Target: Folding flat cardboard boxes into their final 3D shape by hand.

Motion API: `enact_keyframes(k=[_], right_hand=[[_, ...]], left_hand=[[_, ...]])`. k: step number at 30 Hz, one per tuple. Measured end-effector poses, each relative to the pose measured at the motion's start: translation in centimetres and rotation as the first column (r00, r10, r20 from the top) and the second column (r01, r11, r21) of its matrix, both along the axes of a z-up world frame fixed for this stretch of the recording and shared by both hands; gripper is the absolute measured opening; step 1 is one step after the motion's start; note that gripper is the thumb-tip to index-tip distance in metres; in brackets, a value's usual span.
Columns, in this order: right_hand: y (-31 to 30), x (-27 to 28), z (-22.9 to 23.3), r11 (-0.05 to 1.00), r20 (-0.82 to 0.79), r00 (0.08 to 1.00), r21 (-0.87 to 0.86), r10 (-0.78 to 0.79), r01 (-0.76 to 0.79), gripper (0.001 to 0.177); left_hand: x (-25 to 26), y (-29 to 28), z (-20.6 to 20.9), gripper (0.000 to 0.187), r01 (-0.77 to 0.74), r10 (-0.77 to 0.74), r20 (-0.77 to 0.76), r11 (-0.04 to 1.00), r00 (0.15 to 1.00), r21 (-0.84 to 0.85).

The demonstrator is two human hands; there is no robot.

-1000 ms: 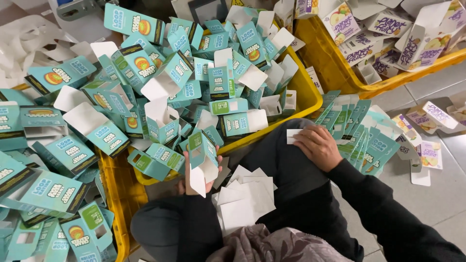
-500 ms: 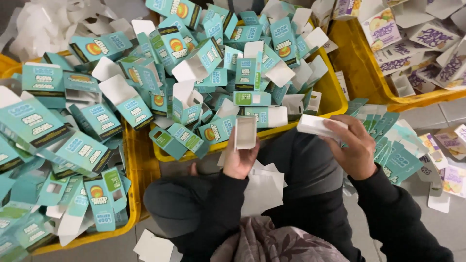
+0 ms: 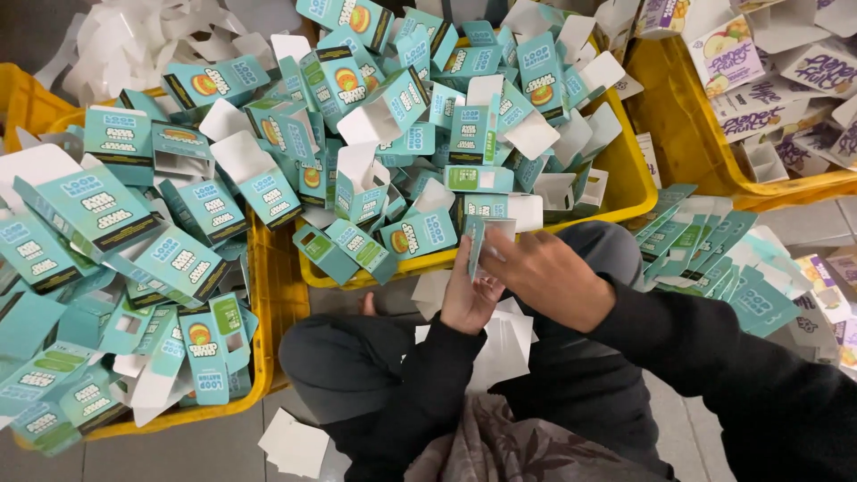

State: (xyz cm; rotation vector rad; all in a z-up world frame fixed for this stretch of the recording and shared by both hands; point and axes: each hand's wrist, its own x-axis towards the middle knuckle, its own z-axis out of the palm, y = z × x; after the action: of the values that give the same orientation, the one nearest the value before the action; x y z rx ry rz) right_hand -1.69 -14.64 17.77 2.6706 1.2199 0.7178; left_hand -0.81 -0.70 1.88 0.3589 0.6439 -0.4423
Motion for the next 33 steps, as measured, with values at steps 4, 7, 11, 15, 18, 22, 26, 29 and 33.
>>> enact_keyframes(k=[4, 7, 11, 15, 18, 22, 26, 29, 33], right_hand=[[0.6, 0.5, -0.8, 0.999, -0.164, 0.986, 0.019, 0.032, -0.030, 0.018], [0.7, 1.0, 0.7, 0.991, -0.277, 0.952, 0.081, 0.126, -0.108, 0.020], [1.2, 1.5, 1.5, 0.995, -0.212, 0.973, -0.001, 0.096, -0.098, 0.010], [2.1, 1.7, 1.1, 0.996, -0.170, 0.984, -0.058, 0.052, -0.063, 0.010], [2.0, 2.2, -2.8, 0.995, -0.109, 0.993, -0.080, 0.042, -0.051, 0.011], [2.2, 2.4, -4.0, 0.996, -0.112, 0.993, -0.080, 0.037, -0.046, 0.011], [1.5, 2.8, -3.6, 0.991, -0.148, 0.982, -0.054, 0.114, -0.123, 0.015], [1.1, 3.1, -3.8, 0.982, -0.197, 0.962, 0.067, 0.187, -0.177, 0.020], [1.2, 2.8, -2.6, 0.951, -0.309, 0.931, 0.294, 0.192, -0.098, 0.019]], left_hand=[[0.2, 0.8, -4.1, 0.054, -0.018, 0.018, 0.009, 1.000, 1.000, -0.022], [0.2, 1.8, 0.0, 0.060, -0.049, 0.050, 0.051, 0.999, 0.997, -0.012], [0.0, 1.9, -0.6, 0.054, -0.057, 0.059, 0.043, 0.997, 0.997, -0.047], [-0.5, 1.9, 1.3, 0.051, -0.032, 0.037, 0.070, 0.996, 0.997, -0.078], [-0.3, 1.9, 1.8, 0.049, -0.045, 0.052, 0.091, 0.996, 0.994, -0.076], [-0.2, 2.4, -0.3, 0.047, -0.047, 0.053, 0.098, 0.997, 0.994, -0.059], [-0.1, 2.7, 0.6, 0.051, -0.052, 0.050, 0.117, 0.999, 0.992, 0.012], [-0.5, 2.8, 4.2, 0.056, -0.067, 0.061, 0.122, 0.997, 0.991, 0.041], [-0.8, 3.0, 5.0, 0.060, -0.095, 0.084, 0.162, 0.994, 0.983, 0.062]])
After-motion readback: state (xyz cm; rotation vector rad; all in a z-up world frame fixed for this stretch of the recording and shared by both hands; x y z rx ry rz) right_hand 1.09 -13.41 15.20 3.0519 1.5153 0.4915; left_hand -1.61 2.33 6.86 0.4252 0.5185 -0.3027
